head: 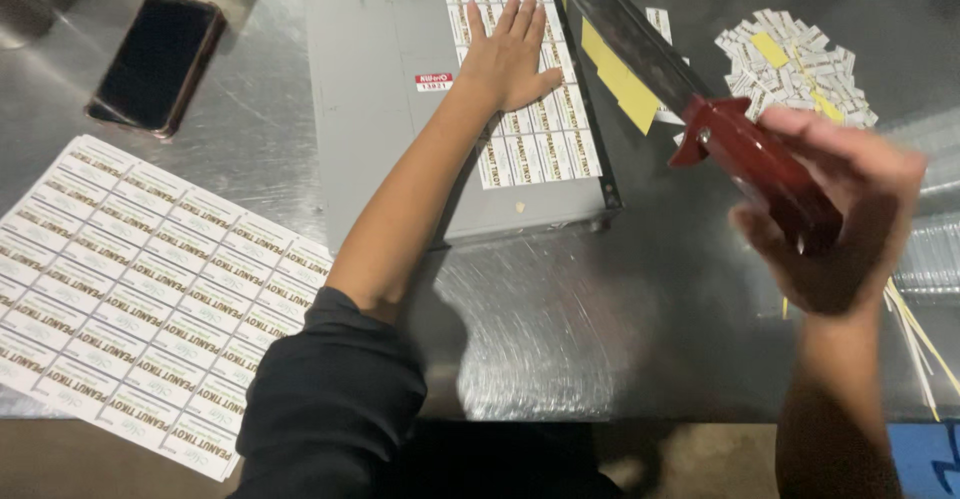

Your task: The person uses a manual paper cutter to slice a large sheet of printed labels into individual strips. They repeatedly align the paper against the cutter's guide, press down the lever to cut, and then reposition the sheet to continue the process. The cut strips accumulate on the table surface.

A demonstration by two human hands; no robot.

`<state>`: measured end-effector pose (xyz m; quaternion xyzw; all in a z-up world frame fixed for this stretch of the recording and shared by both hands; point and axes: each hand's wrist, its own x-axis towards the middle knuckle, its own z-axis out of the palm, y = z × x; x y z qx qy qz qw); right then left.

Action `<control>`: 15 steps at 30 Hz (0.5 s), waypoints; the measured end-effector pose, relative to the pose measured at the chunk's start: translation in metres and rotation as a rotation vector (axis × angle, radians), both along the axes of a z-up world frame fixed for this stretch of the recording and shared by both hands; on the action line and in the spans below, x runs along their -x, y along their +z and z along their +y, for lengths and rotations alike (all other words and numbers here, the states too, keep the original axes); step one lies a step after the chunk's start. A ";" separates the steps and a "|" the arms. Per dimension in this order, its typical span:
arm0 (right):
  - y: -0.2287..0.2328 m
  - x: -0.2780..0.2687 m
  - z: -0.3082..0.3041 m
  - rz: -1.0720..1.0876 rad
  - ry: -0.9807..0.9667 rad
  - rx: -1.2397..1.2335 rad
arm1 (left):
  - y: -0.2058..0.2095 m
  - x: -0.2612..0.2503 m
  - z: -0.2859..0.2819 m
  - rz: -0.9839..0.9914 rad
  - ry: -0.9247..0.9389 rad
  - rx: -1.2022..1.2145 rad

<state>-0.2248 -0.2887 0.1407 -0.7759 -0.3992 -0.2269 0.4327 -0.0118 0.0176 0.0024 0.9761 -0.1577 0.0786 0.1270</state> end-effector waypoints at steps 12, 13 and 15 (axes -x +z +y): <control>-0.065 -0.058 0.061 0.363 0.055 0.354 | 0.001 0.026 0.039 -0.001 0.042 0.023; -0.067 -0.061 0.070 0.376 0.022 0.333 | 0.001 0.027 0.039 -0.005 0.040 0.025; -0.069 -0.072 0.082 0.425 -0.020 0.301 | 0.003 0.026 0.041 -0.009 0.044 0.029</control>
